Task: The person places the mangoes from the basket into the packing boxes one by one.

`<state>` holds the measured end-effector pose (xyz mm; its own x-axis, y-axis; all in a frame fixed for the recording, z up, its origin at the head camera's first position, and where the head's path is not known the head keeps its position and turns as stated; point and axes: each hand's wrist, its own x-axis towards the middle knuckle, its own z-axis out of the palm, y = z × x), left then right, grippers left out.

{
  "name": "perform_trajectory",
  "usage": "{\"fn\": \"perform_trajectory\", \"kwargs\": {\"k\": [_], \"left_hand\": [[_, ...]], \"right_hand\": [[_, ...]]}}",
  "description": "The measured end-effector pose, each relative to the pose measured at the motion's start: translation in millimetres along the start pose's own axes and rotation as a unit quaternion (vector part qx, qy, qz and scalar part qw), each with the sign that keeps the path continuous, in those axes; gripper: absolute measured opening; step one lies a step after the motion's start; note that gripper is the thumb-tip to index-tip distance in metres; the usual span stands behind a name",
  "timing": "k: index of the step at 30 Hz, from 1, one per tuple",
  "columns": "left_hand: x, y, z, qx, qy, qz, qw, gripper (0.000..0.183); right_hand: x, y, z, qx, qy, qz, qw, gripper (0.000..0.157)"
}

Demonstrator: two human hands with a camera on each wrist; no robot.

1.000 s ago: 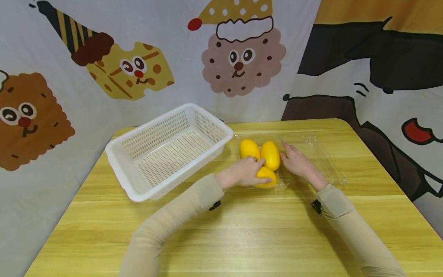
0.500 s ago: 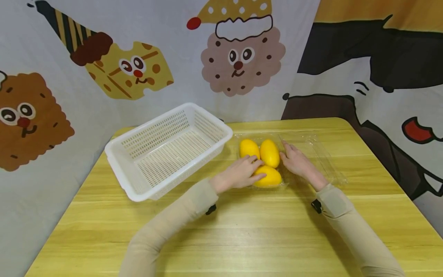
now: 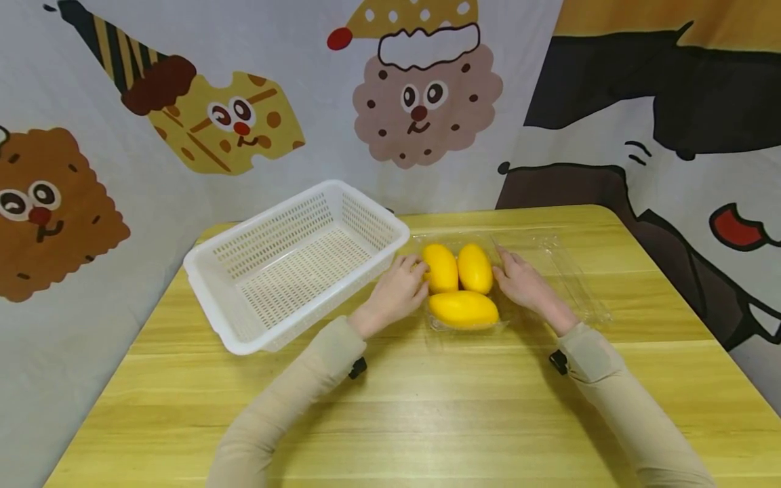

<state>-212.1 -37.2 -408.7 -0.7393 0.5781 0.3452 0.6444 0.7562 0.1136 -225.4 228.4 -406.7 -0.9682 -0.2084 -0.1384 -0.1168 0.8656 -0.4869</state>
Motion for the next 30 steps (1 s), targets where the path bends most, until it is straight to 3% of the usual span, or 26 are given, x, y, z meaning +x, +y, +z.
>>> {"fn": "perform_trajectory", "kwargs": {"k": [7, 14, 19, 24, 30], "left_hand": [[-2.0, -3.6, 0.0, -0.020, 0.010, -0.040, 0.9990, 0.030], [-2.8, -2.8, -0.5, -0.042, -0.018, -0.092, 0.9947, 0.036], [-3.5, -2.9, 1.9, -0.066, -0.039, -0.112, 0.9907, 0.042], [-4.2, -1.6, 3.7, -0.140, -0.074, -0.142, 0.9772, 0.050], [-3.4, 0.8, 5.4, -0.223, -0.100, -0.174, 0.9538, 0.037]], "right_hand": [[1.2, 12.9, -11.1, 0.013, 0.025, -0.023, 0.999, 0.059], [-3.7, 43.1, -38.3, -0.044, 0.021, 0.016, 0.999, 0.061], [-11.1, 65.3, -53.2, -0.065, -0.005, 0.054, 0.996, 0.065], [-15.5, 77.8, -60.2, -0.071, -0.026, 0.085, 0.994, 0.066], [-20.6, 85.3, -63.5, -0.076, -0.029, 0.093, 0.992, 0.065]]}}
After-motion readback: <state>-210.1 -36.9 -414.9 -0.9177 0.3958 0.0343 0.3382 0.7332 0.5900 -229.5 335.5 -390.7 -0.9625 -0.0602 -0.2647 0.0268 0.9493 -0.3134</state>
